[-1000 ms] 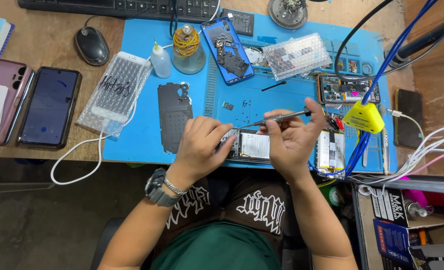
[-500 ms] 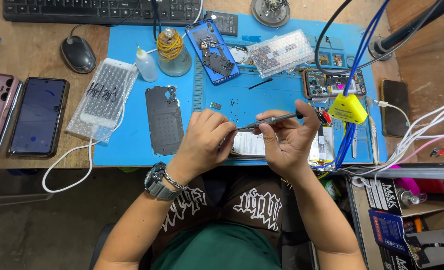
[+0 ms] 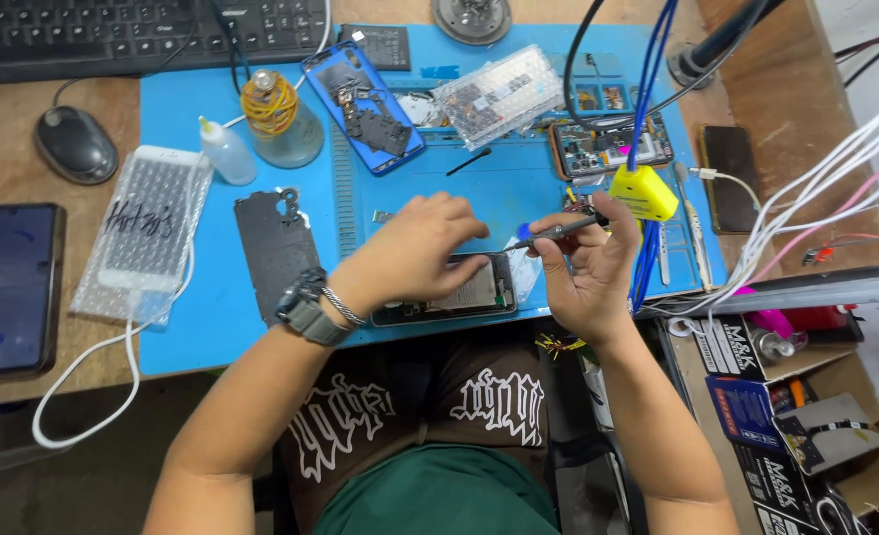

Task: The person uses a screwdriver to remove screws from the internal frame of a disassembled smartphone. They then use their fingers to carefully lift and detach small ribbon cable connectors from the motherboard.

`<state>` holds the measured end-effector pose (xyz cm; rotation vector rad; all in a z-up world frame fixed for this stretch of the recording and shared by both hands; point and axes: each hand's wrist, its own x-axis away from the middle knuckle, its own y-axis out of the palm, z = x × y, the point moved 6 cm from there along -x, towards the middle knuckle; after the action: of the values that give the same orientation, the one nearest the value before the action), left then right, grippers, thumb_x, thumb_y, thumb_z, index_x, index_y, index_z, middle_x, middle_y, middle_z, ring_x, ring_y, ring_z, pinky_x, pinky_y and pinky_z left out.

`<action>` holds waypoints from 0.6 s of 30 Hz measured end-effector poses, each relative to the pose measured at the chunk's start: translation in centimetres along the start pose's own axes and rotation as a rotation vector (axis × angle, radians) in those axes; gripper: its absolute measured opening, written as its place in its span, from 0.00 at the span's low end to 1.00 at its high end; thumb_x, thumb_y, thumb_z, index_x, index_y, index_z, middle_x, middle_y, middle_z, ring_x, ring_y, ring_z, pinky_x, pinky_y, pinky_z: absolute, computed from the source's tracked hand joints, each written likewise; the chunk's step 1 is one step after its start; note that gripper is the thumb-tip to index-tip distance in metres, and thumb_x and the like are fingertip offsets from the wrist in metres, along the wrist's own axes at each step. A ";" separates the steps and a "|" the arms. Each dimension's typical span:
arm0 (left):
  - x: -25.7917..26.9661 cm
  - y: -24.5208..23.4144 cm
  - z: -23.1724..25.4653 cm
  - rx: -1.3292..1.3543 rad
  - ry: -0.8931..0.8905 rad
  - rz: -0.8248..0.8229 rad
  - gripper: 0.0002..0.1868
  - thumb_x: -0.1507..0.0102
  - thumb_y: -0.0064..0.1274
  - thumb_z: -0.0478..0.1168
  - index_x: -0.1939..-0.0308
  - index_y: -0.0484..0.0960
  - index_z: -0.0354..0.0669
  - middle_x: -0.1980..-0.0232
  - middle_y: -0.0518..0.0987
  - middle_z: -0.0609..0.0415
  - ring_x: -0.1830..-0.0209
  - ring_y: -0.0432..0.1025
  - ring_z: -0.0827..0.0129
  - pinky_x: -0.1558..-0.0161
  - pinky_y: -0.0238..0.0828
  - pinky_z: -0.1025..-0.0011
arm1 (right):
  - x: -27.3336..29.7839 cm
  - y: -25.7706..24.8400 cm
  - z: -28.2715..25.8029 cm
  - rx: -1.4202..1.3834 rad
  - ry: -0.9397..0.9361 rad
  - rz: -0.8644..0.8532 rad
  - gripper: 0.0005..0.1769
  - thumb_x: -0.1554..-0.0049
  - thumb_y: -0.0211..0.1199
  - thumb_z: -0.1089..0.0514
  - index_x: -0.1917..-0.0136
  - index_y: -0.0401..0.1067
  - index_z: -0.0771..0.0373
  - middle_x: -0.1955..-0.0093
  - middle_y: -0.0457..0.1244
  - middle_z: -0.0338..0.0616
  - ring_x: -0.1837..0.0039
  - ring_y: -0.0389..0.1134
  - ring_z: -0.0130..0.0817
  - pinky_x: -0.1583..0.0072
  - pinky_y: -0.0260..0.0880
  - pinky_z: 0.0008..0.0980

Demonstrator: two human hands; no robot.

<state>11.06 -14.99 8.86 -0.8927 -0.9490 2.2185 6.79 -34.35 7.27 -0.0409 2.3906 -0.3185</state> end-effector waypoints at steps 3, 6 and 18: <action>-0.3 -1.5 -3.1 -0.054 -0.130 -0.152 0.18 0.40 0.60 0.47 0.51 0.86 0.41 0.61 0.79 0.47 0.58 0.71 0.55 0.51 0.67 0.60 | 1.1 -1.2 1.1 0.053 0.045 0.003 0.38 0.35 0.56 0.72 0.20 0.40 0.62 0.50 0.67 0.63 0.54 0.72 0.45 0.52 0.81 0.40; 1.0 -0.7 -4.6 -0.059 -0.192 -0.293 0.22 0.45 0.66 0.51 0.51 0.88 0.46 0.58 0.80 0.49 0.55 0.68 0.56 0.48 0.62 0.59 | 1.2 -1.4 1.8 0.101 0.081 -0.006 0.39 0.36 0.57 0.74 0.20 0.40 0.64 0.50 0.67 0.63 0.54 0.72 0.44 0.52 0.81 0.40; 2.1 2.5 -5.6 -0.117 -0.221 -0.419 0.24 0.46 0.67 0.60 0.53 0.88 0.51 0.63 0.81 0.55 0.56 0.68 0.62 0.46 0.53 0.61 | 2.0 -0.7 1.2 0.105 0.188 -0.073 0.41 0.38 0.58 0.76 0.21 0.39 0.65 0.49 0.67 0.63 0.54 0.73 0.47 0.51 0.82 0.41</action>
<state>13.33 -12.77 3.21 -0.4463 -1.2510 1.9374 6.09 -35.52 5.27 -0.0522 2.5582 -0.5010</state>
